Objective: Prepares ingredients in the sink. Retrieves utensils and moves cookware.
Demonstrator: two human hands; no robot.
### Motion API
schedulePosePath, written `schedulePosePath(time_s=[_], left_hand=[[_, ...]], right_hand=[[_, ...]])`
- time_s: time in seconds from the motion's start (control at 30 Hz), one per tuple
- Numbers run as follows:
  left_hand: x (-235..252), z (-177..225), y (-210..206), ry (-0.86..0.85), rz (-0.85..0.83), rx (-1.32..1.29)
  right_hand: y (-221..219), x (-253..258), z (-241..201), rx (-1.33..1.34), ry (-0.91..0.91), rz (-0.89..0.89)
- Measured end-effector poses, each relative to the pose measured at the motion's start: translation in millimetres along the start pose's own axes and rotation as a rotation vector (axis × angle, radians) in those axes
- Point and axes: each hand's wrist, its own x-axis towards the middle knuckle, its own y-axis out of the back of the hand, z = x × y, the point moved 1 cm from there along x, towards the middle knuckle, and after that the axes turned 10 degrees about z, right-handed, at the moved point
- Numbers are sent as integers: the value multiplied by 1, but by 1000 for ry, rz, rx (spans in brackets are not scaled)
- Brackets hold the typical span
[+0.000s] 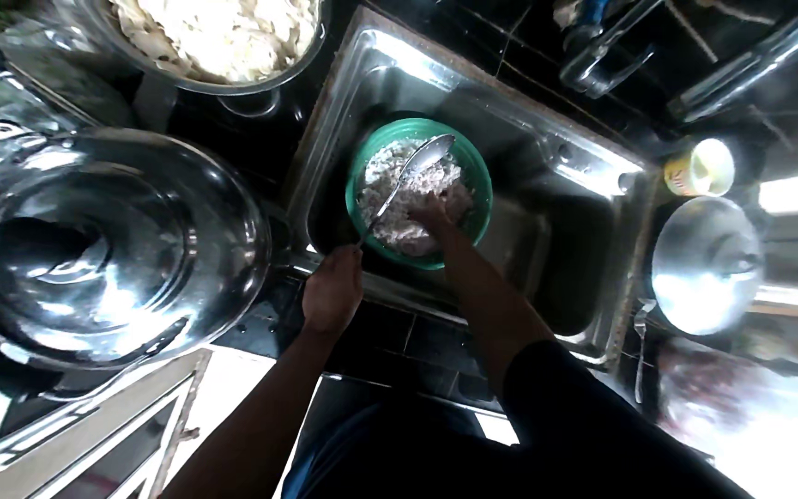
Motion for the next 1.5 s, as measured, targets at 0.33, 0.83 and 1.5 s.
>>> schedulePosePath(time_s=[0.33,0.83,1.5], left_hand=[[1,0,-2,-5,-23,31],[-3,-5,-4,-59,52,16],[-1,-2,-2,-31,24,6]], right_hand=[[31,-13,-23,280,-102,102],[-16,-32,-23,447,-180,-38],[19,-33,-12,-344,252,-133]])
